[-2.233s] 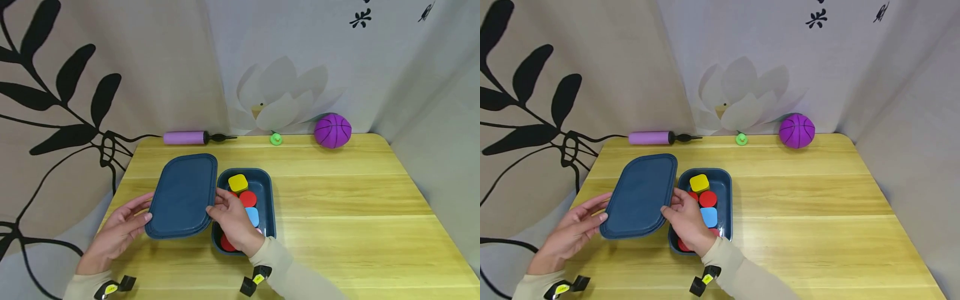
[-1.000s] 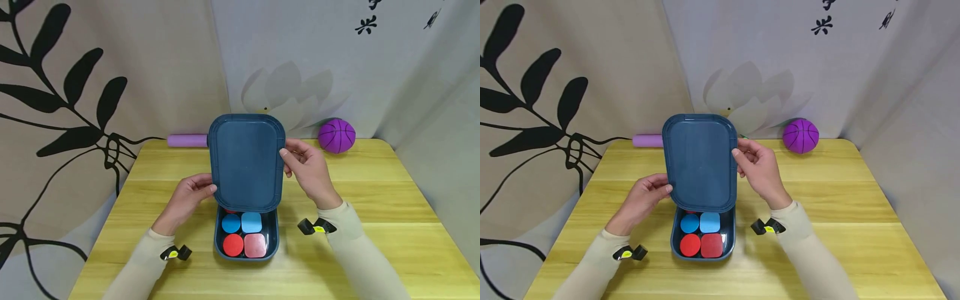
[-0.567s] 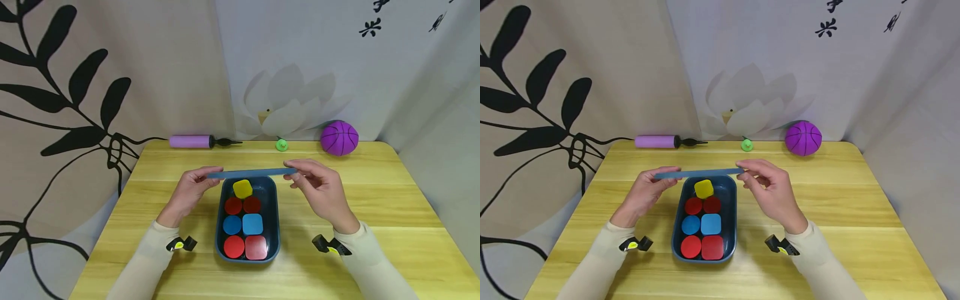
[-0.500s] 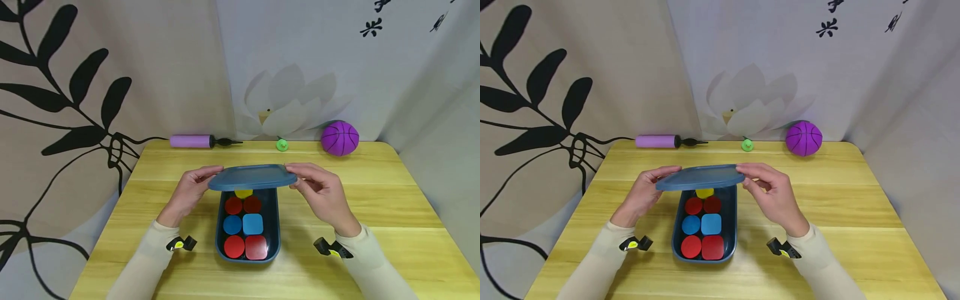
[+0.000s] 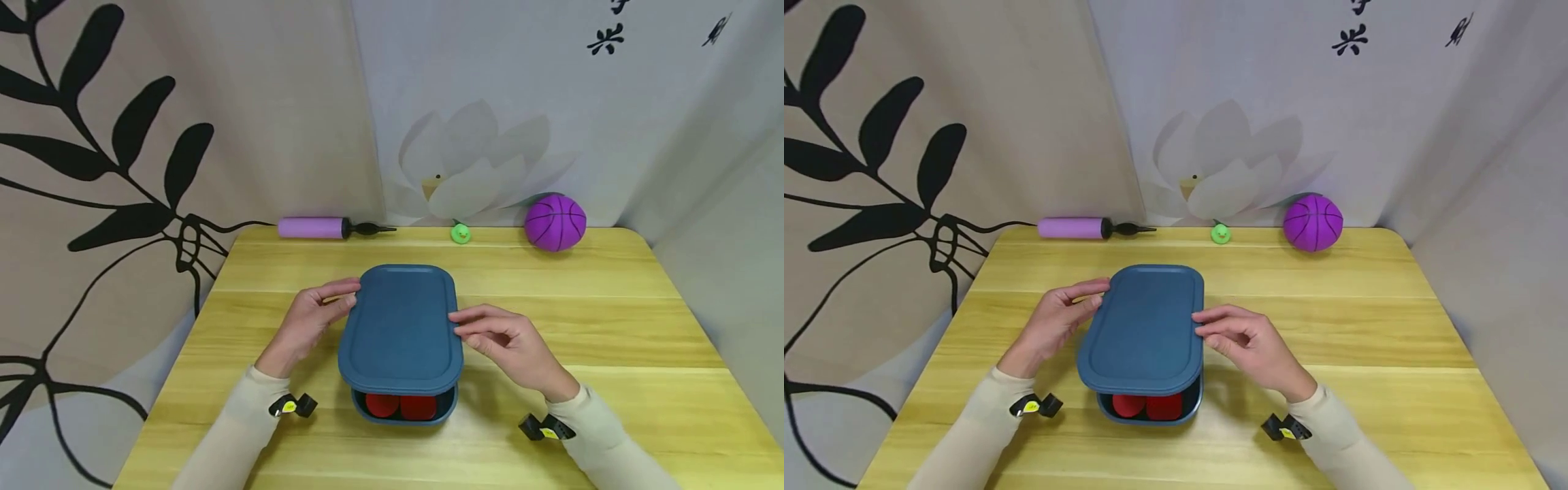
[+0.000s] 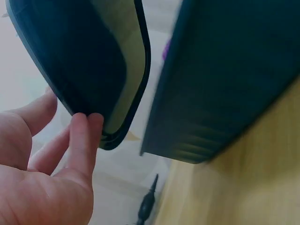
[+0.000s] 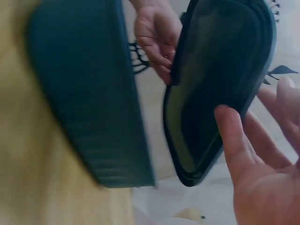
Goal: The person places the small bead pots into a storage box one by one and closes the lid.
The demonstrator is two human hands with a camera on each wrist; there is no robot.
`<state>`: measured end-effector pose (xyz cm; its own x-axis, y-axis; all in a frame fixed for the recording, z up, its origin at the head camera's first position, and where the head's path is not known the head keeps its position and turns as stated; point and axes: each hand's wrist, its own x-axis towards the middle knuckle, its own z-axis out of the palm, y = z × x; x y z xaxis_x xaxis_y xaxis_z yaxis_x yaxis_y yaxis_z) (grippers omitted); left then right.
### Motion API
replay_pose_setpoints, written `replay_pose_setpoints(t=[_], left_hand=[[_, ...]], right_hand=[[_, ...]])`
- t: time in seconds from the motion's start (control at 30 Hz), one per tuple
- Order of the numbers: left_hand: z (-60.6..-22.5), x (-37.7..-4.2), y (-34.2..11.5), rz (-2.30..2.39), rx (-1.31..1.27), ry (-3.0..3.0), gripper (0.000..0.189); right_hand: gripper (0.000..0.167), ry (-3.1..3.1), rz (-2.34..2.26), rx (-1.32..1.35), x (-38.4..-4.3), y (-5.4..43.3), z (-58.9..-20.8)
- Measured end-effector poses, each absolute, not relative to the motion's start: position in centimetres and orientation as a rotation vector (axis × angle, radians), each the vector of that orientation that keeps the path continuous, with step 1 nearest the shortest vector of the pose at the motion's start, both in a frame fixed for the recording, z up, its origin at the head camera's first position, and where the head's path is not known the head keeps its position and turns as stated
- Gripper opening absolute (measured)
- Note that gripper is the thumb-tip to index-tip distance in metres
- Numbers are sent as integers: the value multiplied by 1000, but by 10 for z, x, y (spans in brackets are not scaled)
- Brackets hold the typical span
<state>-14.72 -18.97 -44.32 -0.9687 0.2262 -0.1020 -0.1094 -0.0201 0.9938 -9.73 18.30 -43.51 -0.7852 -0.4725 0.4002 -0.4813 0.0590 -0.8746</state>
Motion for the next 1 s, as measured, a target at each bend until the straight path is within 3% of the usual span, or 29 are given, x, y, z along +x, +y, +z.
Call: replay_pose_setpoints(t=[0.1,0.4,1.0], left_hand=[[-448,-144,-191,2027,98,2081,45],[-460,-137,-190,1987,109,2111,51],[-477,-124,-188,1834,106,2196,57]], right_hand=[[32,-2302,1944,954,-97,178,-446],[73,-2456,2175,589,-94,171,-458],[79,-2589,1989,480,-82,165,-473]])
